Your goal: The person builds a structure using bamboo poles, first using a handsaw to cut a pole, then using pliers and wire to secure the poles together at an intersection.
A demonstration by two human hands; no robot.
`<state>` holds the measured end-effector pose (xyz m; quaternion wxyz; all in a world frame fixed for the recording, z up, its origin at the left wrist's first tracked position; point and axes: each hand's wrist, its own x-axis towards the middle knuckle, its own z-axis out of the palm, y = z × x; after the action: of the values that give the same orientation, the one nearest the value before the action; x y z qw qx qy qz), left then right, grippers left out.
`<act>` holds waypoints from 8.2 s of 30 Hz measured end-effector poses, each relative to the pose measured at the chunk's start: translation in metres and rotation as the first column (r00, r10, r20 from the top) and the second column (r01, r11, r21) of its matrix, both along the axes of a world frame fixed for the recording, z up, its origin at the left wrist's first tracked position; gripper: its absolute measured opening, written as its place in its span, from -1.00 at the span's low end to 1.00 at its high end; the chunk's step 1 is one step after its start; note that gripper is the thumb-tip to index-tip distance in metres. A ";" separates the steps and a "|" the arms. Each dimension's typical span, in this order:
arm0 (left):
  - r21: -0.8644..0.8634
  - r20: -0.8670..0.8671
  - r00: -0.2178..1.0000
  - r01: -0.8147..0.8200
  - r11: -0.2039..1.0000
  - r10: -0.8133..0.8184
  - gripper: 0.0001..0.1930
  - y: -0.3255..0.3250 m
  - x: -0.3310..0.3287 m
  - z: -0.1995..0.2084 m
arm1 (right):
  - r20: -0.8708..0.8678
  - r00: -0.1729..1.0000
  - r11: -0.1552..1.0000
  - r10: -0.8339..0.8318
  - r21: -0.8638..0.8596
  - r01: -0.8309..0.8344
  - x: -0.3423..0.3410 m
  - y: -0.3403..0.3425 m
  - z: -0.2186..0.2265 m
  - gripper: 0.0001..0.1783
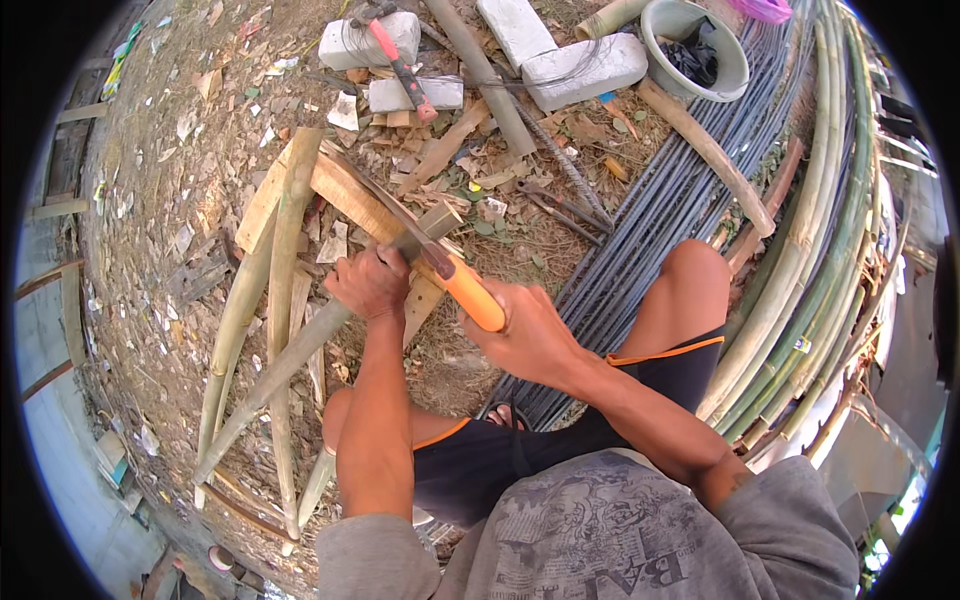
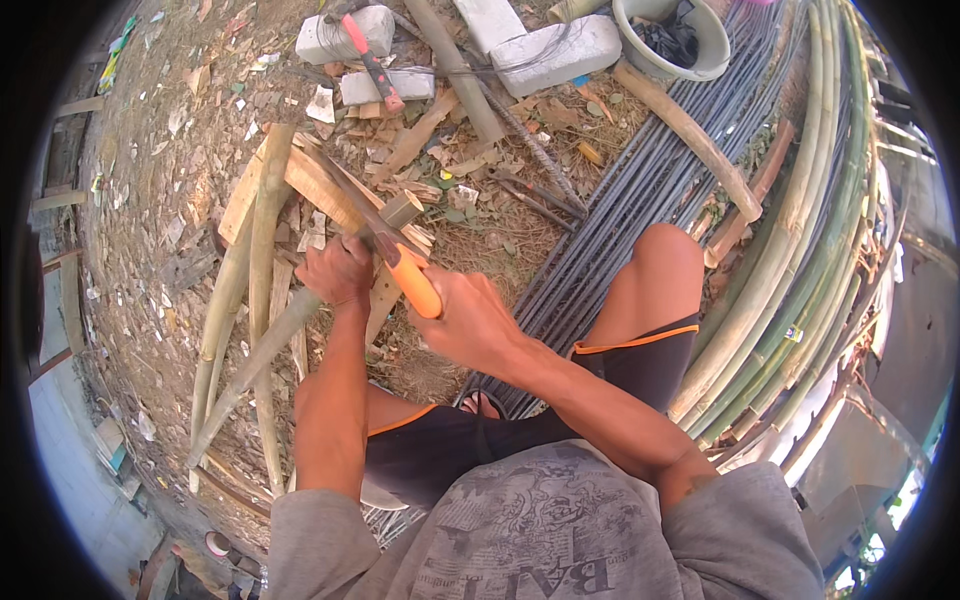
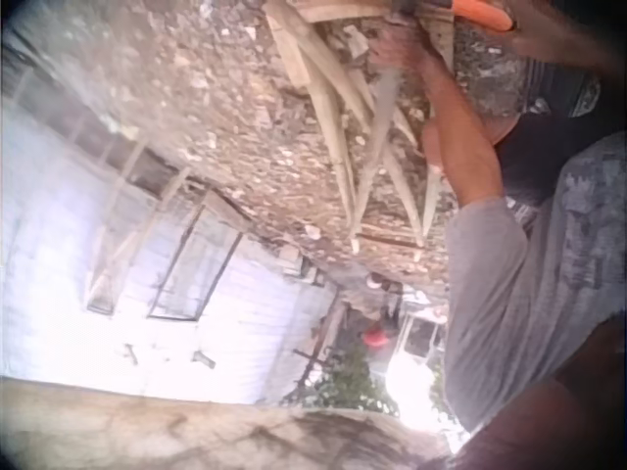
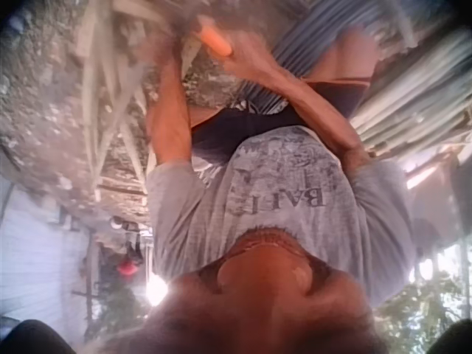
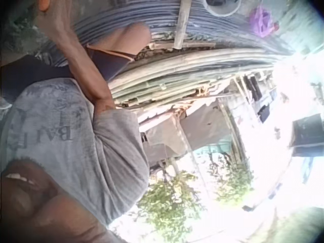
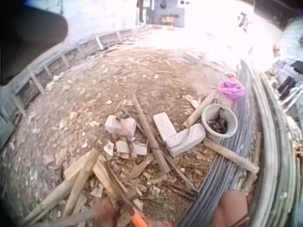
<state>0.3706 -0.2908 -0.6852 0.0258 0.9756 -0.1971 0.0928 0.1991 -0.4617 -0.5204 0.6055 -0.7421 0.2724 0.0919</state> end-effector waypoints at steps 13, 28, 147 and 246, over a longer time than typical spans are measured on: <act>-0.016 0.046 0.999 0.021 1.000 -0.021 -0.66 -0.005 0.001 -0.002 | -0.004 0.999 0.998 0.047 -0.038 -0.047 -0.015 0.005 -0.011 -0.92; -0.077 0.105 0.992 0.081 0.994 -0.072 -0.68 -0.010 -0.007 -0.007 | -0.042 0.999 1.000 -0.028 -0.008 0.028 0.009 -0.005 0.028 -0.72; 0.006 0.082 0.997 0.007 1.000 -0.007 -0.57 -0.003 0.010 -0.010 | 0.468 0.529 0.308 -0.707 -0.470 0.827 -0.287 -0.227 0.031 -0.61; -0.208 -0.429 0.834 -0.464 0.861 0.346 -0.57 -0.024 -0.015 0.037 | -0.136 0.958 0.933 0.251 0.298 -0.202 0.003 -0.028 -0.196 -0.35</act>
<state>0.3551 -0.3145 -0.6477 0.1922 0.9784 0.0421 -0.0638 0.2018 -0.4892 -0.7161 0.6644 -0.6642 0.2199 0.2628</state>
